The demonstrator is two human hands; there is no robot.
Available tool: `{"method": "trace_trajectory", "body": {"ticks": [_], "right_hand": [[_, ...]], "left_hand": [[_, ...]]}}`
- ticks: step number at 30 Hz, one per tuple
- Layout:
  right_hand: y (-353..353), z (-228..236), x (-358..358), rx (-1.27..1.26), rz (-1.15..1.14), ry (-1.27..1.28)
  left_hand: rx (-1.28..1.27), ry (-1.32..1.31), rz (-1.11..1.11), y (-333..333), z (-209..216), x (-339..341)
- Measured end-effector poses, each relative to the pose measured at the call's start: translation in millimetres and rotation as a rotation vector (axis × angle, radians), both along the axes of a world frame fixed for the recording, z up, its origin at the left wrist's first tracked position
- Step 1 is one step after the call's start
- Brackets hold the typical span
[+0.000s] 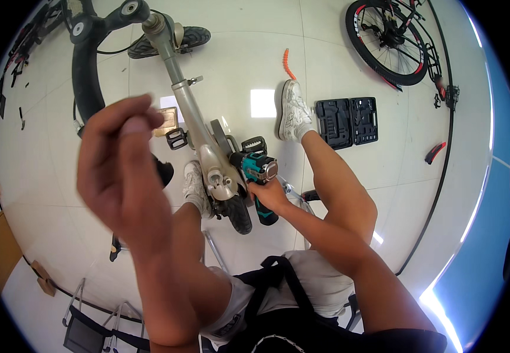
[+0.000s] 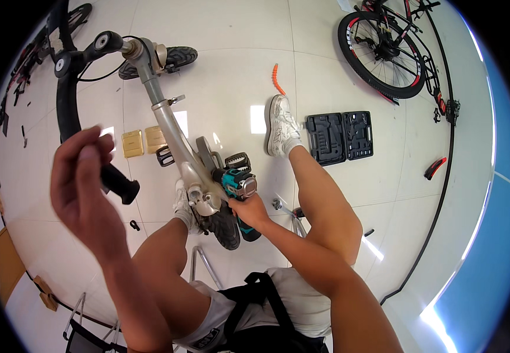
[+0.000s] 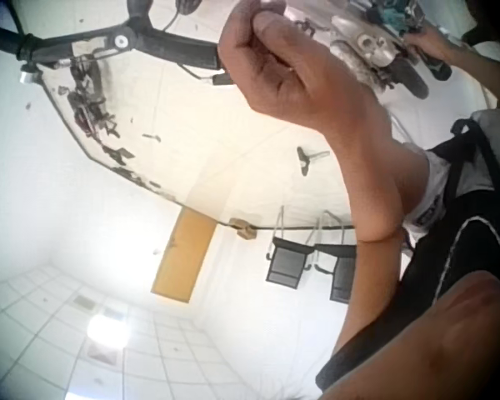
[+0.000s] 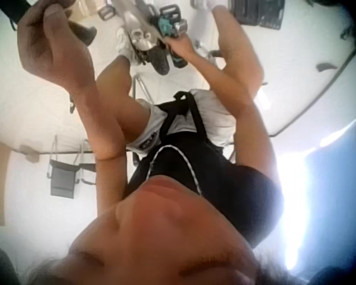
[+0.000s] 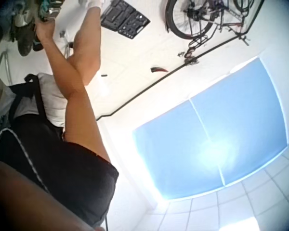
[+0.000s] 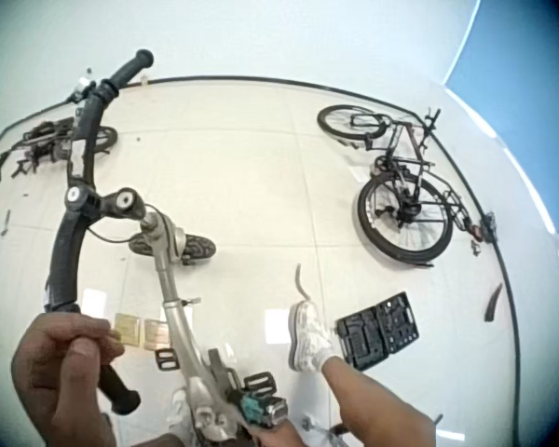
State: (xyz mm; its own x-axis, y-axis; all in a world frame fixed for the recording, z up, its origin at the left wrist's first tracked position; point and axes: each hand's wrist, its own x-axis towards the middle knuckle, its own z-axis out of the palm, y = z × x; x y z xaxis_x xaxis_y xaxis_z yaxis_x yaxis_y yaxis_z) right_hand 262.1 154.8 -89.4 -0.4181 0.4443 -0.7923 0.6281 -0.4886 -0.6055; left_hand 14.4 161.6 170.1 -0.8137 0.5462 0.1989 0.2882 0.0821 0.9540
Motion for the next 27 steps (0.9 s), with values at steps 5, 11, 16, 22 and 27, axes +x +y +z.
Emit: {"method": "trace_trajectory", "body": {"ticks": [5, 11, 16, 22, 27], "right_hand": [[-5, -3, 0, 0.012, -0.050, 0.054], [5, 1, 2, 0.007, -0.003, 0.104], [16, -3, 3, -0.049, 0.087, 0.033], [16, -6, 4, -0.075, -0.012, 0.096], [20, -3, 0, -0.081, 0.000, 0.053]], "left_hand": [[-0.135, 0.052, -0.004, -23, 9, -21], [-0.150, 0.090, -0.077, -29, 10, -32], [-0.149, 0.056, -0.064, -39, 8, -39], [-0.153, 0.044, -0.058, -51, 5, -46], [-0.113, 0.012, -0.041, -54, 7, -44]]}}
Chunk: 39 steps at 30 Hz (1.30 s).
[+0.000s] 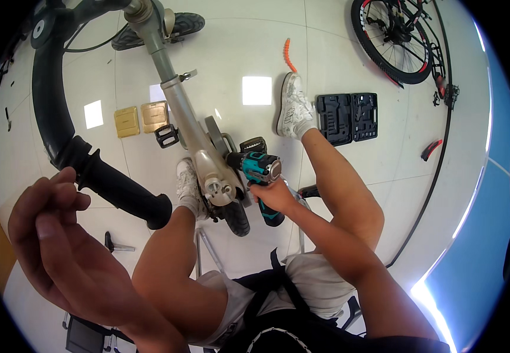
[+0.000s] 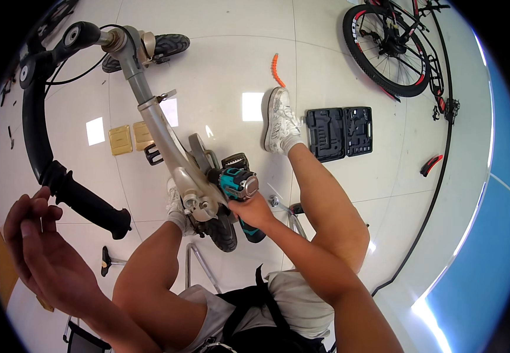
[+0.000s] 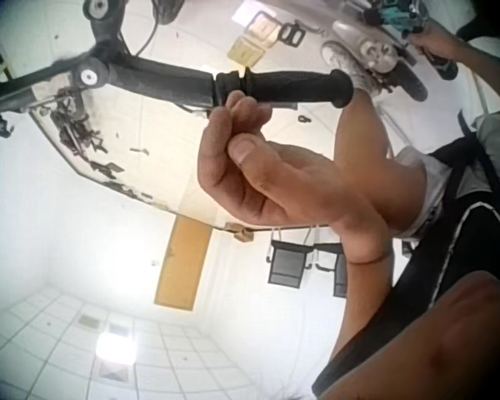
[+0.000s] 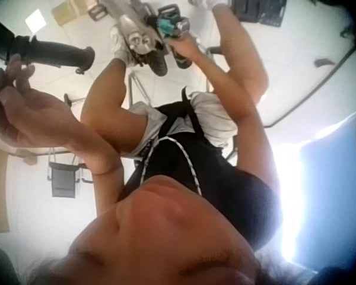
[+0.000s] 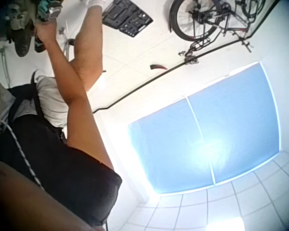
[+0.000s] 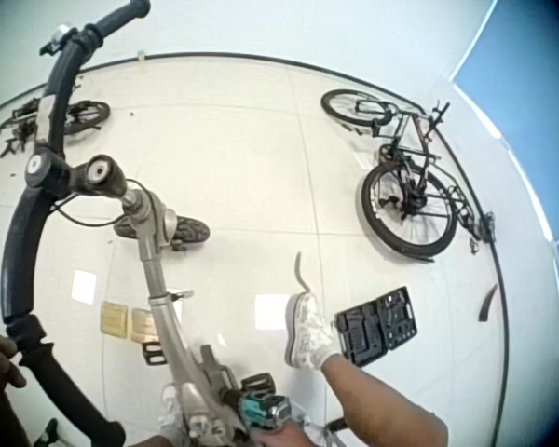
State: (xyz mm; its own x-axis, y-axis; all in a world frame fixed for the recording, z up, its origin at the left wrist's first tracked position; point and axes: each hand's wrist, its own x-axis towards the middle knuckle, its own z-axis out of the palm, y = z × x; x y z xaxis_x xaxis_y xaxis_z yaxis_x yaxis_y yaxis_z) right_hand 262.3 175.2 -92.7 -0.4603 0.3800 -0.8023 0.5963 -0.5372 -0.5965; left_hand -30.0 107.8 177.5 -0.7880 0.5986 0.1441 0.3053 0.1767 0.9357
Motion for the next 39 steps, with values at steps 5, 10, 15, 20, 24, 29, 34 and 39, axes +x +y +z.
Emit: {"method": "trace_trajectory", "body": {"ticks": [5, 10, 15, 20, 24, 29, 34, 39], "right_hand": [[1, 9, -9, 0.079, 0.040, -0.093], [20, 17, -18, 0.022, 0.156, -0.153], [16, 17, -22, 0.271, 0.190, -0.229], [3, 18, -18, 0.364, 0.194, -0.292], [15, 34, -28, 0.287, 0.299, -0.385], [16, 32, -31, 0.358, 0.350, -0.417], [16, 33, -34, 0.349, 0.354, -0.422], [20, 29, -34, 0.364, 0.406, -0.381]], "left_hand": [[-0.022, -0.015, -0.049, -8, -1, -4], [-0.045, 0.098, 0.147, 4, -9, 5], [-0.156, 0.187, 0.273, 19, -12, 6], [-0.125, 0.206, 0.235, 20, -17, 9], [-0.122, 0.217, 0.191, 20, -17, 12], [-0.135, 0.198, 0.201, 23, -16, 15], [-0.143, 0.184, 0.183, 22, -16, 18], [-0.172, 0.192, 0.196, 25, -16, 21]]}}
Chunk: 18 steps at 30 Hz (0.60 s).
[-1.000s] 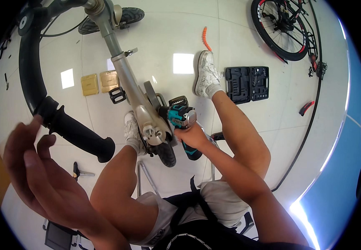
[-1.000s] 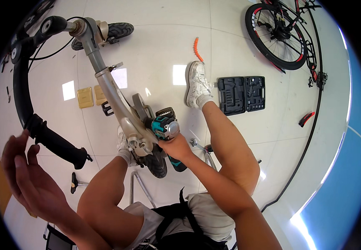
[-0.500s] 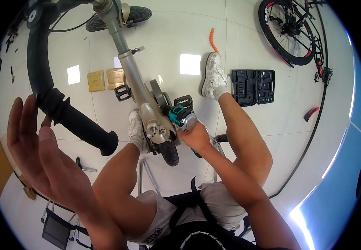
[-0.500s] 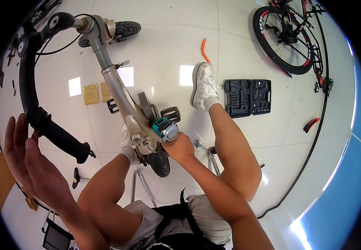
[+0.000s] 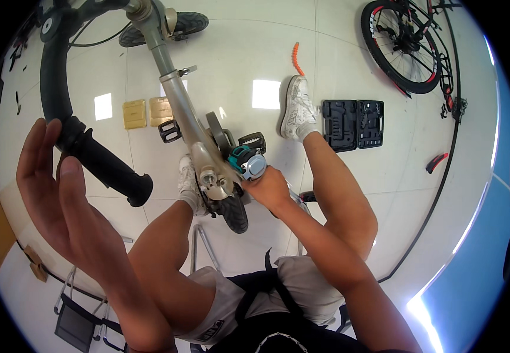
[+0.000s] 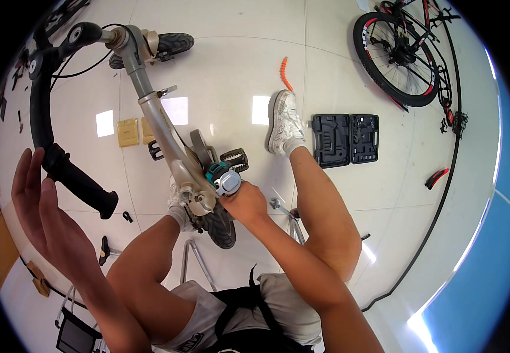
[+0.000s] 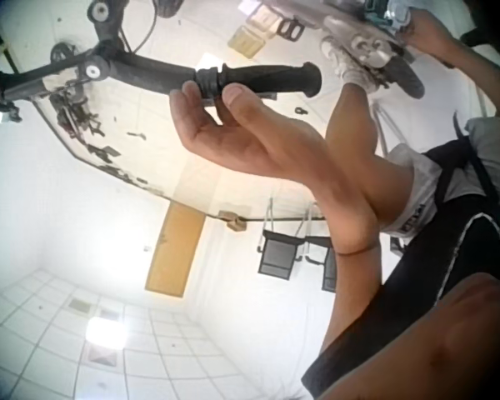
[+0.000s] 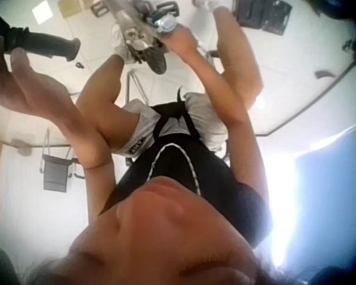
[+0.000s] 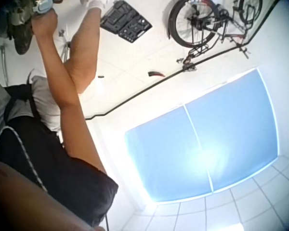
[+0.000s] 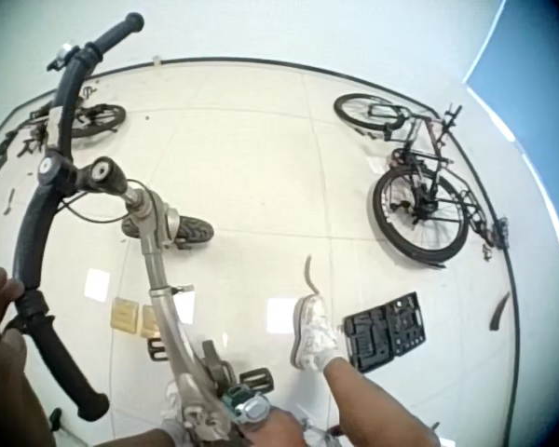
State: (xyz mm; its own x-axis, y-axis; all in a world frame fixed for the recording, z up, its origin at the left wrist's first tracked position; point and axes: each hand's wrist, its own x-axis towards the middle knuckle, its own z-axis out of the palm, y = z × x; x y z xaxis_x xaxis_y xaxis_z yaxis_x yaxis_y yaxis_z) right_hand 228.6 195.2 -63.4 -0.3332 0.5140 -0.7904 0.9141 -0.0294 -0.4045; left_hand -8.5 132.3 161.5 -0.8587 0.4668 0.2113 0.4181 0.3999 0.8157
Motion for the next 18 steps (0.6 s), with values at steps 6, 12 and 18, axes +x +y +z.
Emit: {"method": "trace_trajectory", "body": {"ticks": [6, 12, 18], "right_hand": [[2, 4, -2, -0.018, -0.004, 0.009], [-1, -7, 6, -0.020, 0.006, 0.121], [0, 0, -1, -0.060, -0.021, 0.128]], "left_hand": [[0.039, -0.016, -0.008, -5, -7, -8], [0.022, -0.007, -0.014, -5, -6, -7], [0.011, 0.018, -0.038, -6, -6, -8]]}}
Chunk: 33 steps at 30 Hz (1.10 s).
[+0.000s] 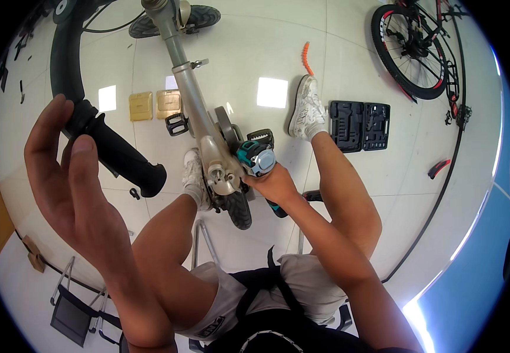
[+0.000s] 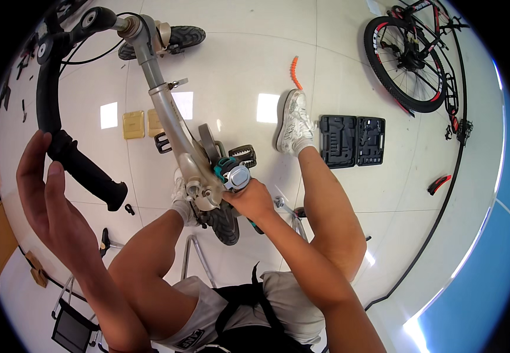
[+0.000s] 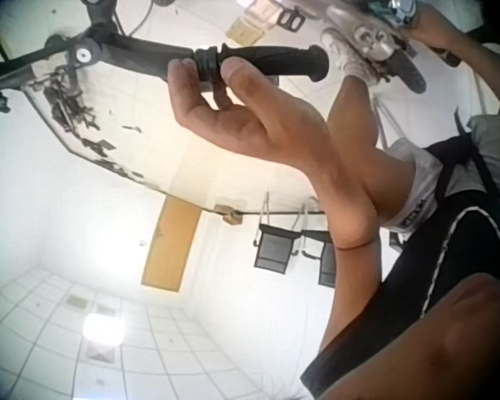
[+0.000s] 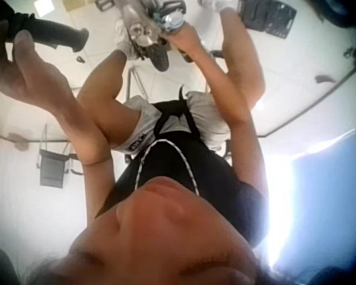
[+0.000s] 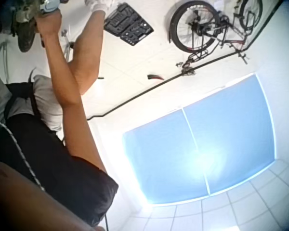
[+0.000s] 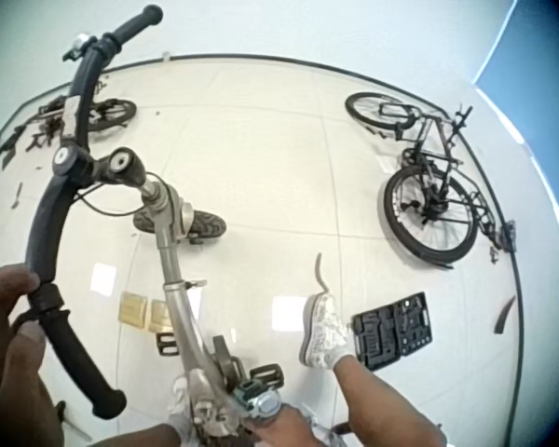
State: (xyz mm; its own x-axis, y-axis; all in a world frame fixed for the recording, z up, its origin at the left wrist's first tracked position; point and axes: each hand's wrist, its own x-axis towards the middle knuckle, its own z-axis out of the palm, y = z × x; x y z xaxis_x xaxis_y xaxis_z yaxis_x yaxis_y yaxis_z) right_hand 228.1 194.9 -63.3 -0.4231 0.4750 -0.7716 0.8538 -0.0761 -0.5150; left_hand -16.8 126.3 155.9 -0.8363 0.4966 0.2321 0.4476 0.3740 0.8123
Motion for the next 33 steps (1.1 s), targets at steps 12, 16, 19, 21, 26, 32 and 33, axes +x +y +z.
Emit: {"method": "trace_trajectory", "body": {"ticks": [12, 16, 19, 21, 26, 32, 33], "right_hand": [[-4, 12, -9, 0.050, -0.050, -0.064], [-4, 7, -8, 0.066, -0.047, 0.009], [0, -13, 3, -0.148, -0.087, 0.173], [2, -17, 7, -0.312, -0.134, 0.168], [-4, -22, 5, -0.131, -0.099, 0.090], [-7, -23, 6, -0.078, -0.066, 0.028], [-6, -25, 7, -0.093, -0.055, 0.035]], "left_hand": [[-0.003, -0.030, 0.004, 1, 0, 1], [-0.017, -0.004, 0.006, 0, 1, 1], [0.008, -0.014, 0.006, -1, -1, -6], [0.044, -0.065, 0.010, -8, -1, -13], [0.060, -0.041, 0.131, -3, -4, -13], [-0.075, -0.073, 0.161, -1, -7, -14], [-0.149, -0.036, 0.170, 0, -11, -15]]}}
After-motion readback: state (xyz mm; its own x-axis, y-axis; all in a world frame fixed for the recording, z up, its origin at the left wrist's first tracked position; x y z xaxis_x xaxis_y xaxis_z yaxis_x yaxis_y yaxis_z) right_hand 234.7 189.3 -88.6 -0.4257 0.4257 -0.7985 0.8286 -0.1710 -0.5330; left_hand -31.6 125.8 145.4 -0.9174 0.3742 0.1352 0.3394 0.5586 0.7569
